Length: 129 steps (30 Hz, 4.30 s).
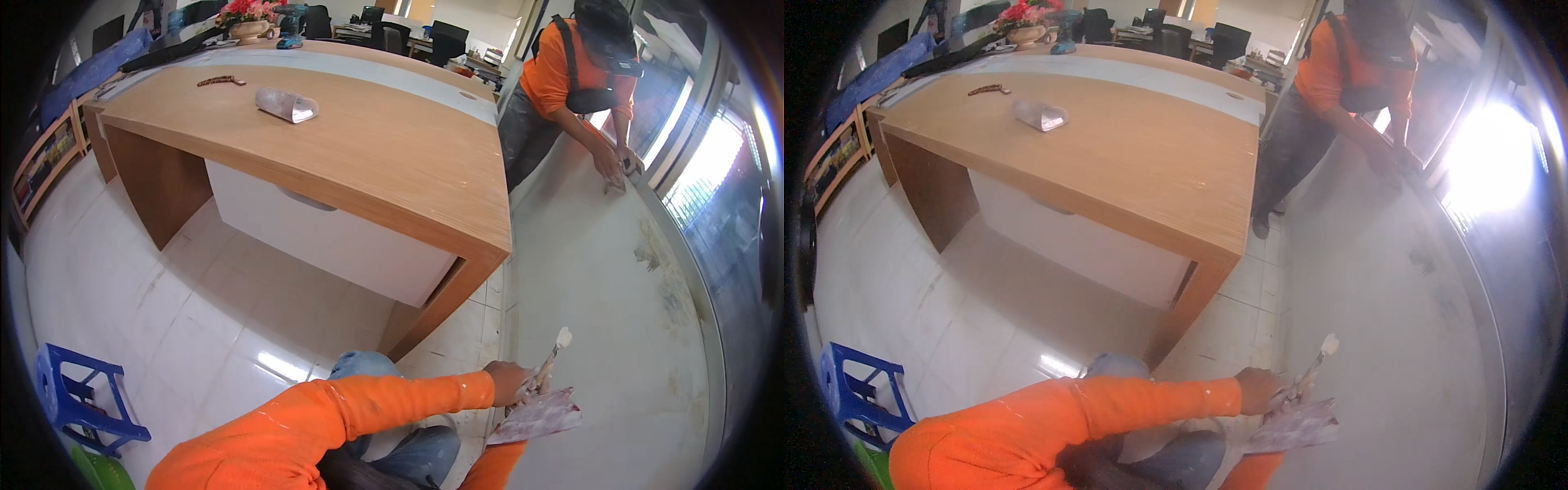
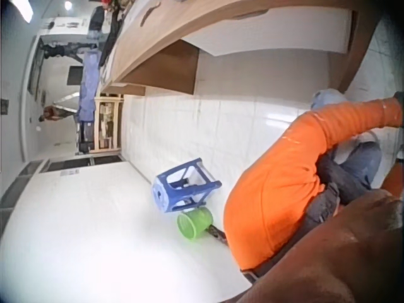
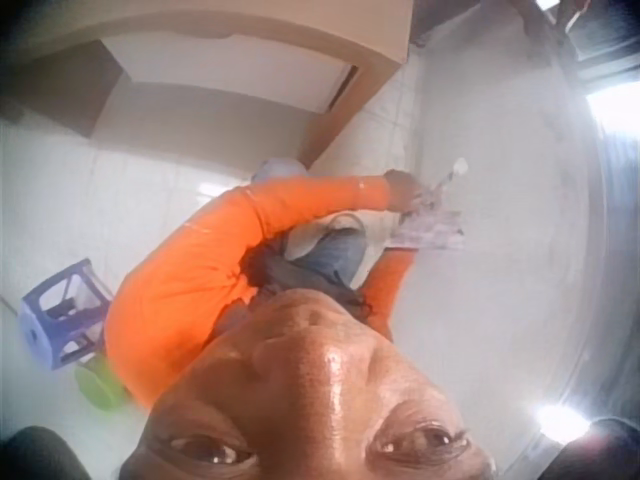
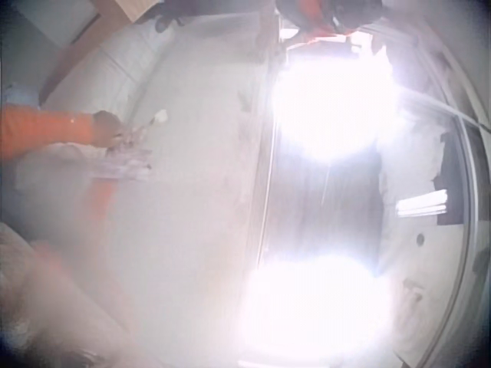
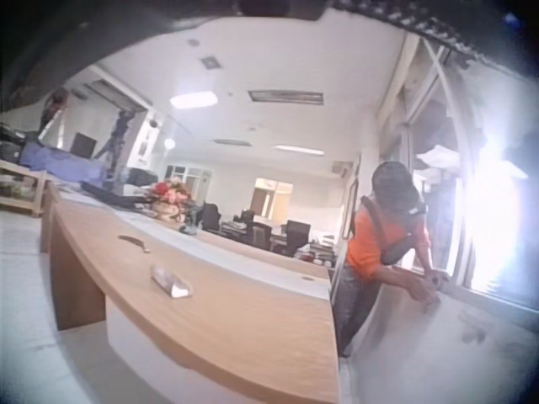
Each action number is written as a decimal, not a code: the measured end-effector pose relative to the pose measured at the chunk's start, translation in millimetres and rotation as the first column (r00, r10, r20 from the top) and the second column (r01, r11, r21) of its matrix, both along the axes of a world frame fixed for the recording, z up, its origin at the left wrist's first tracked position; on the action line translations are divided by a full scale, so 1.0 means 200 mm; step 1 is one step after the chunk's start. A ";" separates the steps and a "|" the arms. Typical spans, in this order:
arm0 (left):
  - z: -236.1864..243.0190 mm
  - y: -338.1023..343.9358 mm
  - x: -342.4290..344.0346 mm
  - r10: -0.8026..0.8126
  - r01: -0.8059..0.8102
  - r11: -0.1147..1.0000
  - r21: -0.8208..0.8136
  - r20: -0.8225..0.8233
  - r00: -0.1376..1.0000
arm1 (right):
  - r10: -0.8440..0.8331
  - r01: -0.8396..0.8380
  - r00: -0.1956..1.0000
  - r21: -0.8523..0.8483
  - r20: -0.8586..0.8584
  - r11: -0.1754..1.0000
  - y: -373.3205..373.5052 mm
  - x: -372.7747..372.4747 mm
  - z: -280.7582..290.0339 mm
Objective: The person applies a substance to a wall using a putty knife and a scraper, then stands and uses the tools to smooth the material along a different section of the wall.
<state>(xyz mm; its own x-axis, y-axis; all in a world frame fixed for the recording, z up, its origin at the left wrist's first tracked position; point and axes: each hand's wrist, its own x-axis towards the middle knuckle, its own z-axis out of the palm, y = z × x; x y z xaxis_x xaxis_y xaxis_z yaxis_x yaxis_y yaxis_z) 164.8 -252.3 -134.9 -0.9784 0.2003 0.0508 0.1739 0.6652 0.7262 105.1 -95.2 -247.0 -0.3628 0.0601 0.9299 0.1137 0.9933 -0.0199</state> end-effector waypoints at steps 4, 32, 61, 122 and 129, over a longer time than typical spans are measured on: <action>0.05 -0.06 0.03 0.055 -0.049 0.994 0.099 -0.061 0.997 | -0.010 0.011 1.000 0.025 -0.012 1.000 -0.04 -0.03 -0.01; -0.29 0.20 -0.33 -0.296 0.304 0.944 0.126 -0.080 0.952 | 0.440 0.224 0.204 -0.396 -0.875 -0.891 0.36 0.23 0.00; -0.20 0.26 -0.24 -0.247 -0.066 0.640 0.766 0.286 0.926 | 0.279 -0.036 0.793 -0.499 -0.541 -0.866 0.40 0.92 -0.22; -0.45 0.46 -0.04 -0.622 0.654 0.748 -0.114 -0.466 0.629 | 0.040 -0.387 0.653 -0.377 -0.757 -0.841 0.48 1.07 0.05; -0.79 0.23 -0.31 -0.636 0.524 0.764 -0.377 -0.301 0.711 | 0.122 -0.518 0.542 -0.445 -0.831 -0.731 0.48 1.17 0.29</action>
<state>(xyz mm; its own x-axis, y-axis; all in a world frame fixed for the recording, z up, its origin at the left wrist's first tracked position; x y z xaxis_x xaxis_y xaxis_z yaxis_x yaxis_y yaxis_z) 103.7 -207.0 -293.2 -0.5665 0.7809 0.2632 0.8130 0.4774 0.3334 339.6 0.1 -188.1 -0.8434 0.5362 -0.0349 -0.4393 -0.7256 -0.5296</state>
